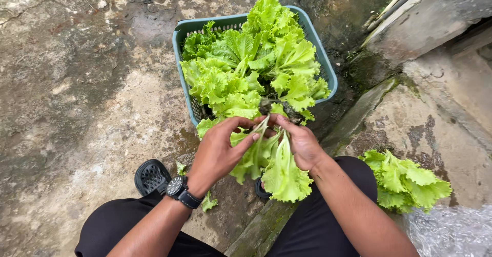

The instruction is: The person sorts lettuce in a plastic basket by hand, removes damaged leaves, and places individual heads into plastic bags for packaging near a scale.

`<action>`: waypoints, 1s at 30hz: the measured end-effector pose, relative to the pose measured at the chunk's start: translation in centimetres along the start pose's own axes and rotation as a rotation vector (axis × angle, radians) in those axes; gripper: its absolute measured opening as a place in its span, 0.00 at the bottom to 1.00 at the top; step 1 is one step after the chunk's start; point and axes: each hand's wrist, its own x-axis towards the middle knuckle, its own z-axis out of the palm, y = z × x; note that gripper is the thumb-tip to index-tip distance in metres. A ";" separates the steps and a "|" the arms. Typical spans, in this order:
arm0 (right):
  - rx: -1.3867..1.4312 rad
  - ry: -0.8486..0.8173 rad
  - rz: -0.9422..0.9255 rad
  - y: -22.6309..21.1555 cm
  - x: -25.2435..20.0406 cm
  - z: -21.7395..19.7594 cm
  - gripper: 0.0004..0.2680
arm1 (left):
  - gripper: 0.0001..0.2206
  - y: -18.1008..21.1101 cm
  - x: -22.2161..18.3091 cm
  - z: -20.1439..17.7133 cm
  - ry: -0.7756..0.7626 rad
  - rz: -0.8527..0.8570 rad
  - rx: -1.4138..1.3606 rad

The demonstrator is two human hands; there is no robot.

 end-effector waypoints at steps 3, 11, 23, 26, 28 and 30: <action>-0.172 0.066 0.032 -2.6 -4.5 9.4 0.17 | 0.18 -3.1 0.4 0.8 0.019 -0.010 -0.030; -0.190 -0.025 0.018 -1.4 -1.9 6.7 0.19 | 0.10 -6.1 1.2 0.2 0.061 -0.047 -0.183; -0.746 -0.132 -0.301 -1.0 -0.9 3.7 0.13 | 0.10 -7.9 2.3 1.7 0.014 -0.129 -0.437; -0.840 -0.120 -0.389 -1.8 -1.9 5.1 0.11 | 0.10 -8.7 2.5 2.0 0.034 -0.120 -0.460; -0.879 -0.130 -0.437 -2.1 -2.2 5.3 0.09 | 0.09 -9.4 2.8 2.4 0.059 -0.118 -0.480; -0.991 -0.135 -0.589 -2.2 -2.4 5.5 0.06 | 0.09 -9.7 2.8 3.0 0.070 -0.122 -0.568</action>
